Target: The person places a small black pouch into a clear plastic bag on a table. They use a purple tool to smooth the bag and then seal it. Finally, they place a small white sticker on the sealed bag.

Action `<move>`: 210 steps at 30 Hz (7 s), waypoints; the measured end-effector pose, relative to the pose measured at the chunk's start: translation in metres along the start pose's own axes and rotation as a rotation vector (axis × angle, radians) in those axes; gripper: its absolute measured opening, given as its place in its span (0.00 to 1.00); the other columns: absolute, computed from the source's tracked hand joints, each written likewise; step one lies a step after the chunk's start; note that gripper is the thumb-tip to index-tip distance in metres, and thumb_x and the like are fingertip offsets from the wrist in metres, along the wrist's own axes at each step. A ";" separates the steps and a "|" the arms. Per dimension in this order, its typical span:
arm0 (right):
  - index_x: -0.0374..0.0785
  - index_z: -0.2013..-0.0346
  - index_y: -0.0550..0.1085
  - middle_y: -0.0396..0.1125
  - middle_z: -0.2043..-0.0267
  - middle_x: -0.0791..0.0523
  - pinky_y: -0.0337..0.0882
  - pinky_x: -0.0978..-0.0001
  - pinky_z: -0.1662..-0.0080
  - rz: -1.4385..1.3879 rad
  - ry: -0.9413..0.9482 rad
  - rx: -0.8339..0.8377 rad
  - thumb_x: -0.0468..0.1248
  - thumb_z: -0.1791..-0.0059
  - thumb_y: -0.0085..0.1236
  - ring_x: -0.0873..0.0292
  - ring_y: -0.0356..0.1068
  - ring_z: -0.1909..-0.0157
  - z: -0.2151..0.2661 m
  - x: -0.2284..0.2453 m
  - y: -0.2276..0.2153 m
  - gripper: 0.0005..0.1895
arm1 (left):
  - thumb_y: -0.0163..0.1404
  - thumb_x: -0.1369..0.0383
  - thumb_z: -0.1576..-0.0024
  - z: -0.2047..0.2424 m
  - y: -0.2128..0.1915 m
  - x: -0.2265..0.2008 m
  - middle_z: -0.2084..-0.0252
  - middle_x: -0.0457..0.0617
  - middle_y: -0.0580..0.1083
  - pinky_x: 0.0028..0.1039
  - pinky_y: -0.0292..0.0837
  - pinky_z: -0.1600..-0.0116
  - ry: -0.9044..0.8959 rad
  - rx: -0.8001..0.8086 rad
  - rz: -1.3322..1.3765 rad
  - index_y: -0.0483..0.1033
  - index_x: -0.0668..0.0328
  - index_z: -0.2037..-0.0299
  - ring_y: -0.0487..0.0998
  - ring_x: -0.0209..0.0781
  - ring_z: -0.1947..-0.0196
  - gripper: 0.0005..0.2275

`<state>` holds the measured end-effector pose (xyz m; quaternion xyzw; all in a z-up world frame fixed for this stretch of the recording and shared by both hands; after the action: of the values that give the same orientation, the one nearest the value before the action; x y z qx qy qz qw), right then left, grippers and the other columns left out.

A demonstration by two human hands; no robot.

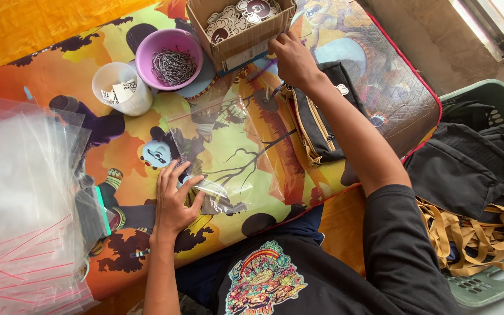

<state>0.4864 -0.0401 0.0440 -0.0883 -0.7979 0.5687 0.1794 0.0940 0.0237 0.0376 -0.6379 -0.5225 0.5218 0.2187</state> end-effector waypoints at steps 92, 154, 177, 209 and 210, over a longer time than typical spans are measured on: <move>0.39 0.60 0.77 0.68 0.61 0.51 0.69 0.59 0.56 -0.600 0.156 -0.164 0.40 0.56 0.70 0.48 0.67 0.58 0.209 0.109 -0.076 0.14 | 0.49 0.38 0.49 0.017 0.001 -0.044 0.49 0.55 0.60 0.52 0.56 0.40 -0.283 0.109 0.032 0.65 0.57 0.44 0.61 0.62 0.45 0.33; 0.42 0.57 0.73 0.68 0.69 0.58 0.67 0.71 0.66 -1.034 0.538 0.082 0.45 0.47 0.58 0.63 0.66 0.65 0.165 0.183 -0.014 0.11 | 0.59 0.65 0.42 0.016 0.072 0.003 0.75 0.54 0.77 0.31 0.81 0.69 -0.909 -0.293 1.686 0.78 0.63 0.67 0.82 0.44 0.75 0.09; 0.35 0.67 0.69 0.61 0.77 0.49 0.64 0.65 0.73 -0.889 0.541 0.241 0.48 0.60 0.74 0.54 0.66 0.74 0.149 0.178 -0.017 0.25 | 0.62 0.71 0.45 0.028 0.107 0.006 0.57 0.51 0.80 0.38 0.82 0.53 -0.835 -0.115 1.545 0.78 0.61 0.50 0.80 0.37 0.60 0.13; 0.36 0.35 0.69 0.68 0.47 0.47 0.66 0.56 0.50 -0.532 0.203 0.103 0.37 0.53 0.46 0.47 0.63 0.49 0.198 0.187 -0.055 0.29 | 0.46 0.63 0.36 -0.022 0.031 -0.048 0.68 0.50 0.74 0.32 0.71 0.59 -0.298 0.218 0.803 0.78 0.60 0.61 0.74 0.42 0.67 0.11; 0.38 0.35 0.70 0.69 0.47 0.48 0.66 0.55 0.49 -0.582 0.217 0.112 0.37 0.51 0.45 0.48 0.64 0.49 0.202 0.179 -0.056 0.28 | 0.48 0.67 0.39 -0.023 0.020 -0.048 0.68 0.52 0.73 0.33 0.71 0.59 -0.178 0.237 0.472 0.77 0.62 0.61 0.75 0.47 0.68 0.08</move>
<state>0.2473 -0.1741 0.0720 0.0935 -0.7333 0.5237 0.4233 0.1276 -0.0203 0.0502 -0.6636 -0.3119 0.6697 0.1176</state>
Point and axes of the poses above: each hand's wrist, its own z-axis away from the middle knuckle, its own y-axis out of the palm, x = y × z, the point moved 10 cm from there along -z, towards the middle knuckle
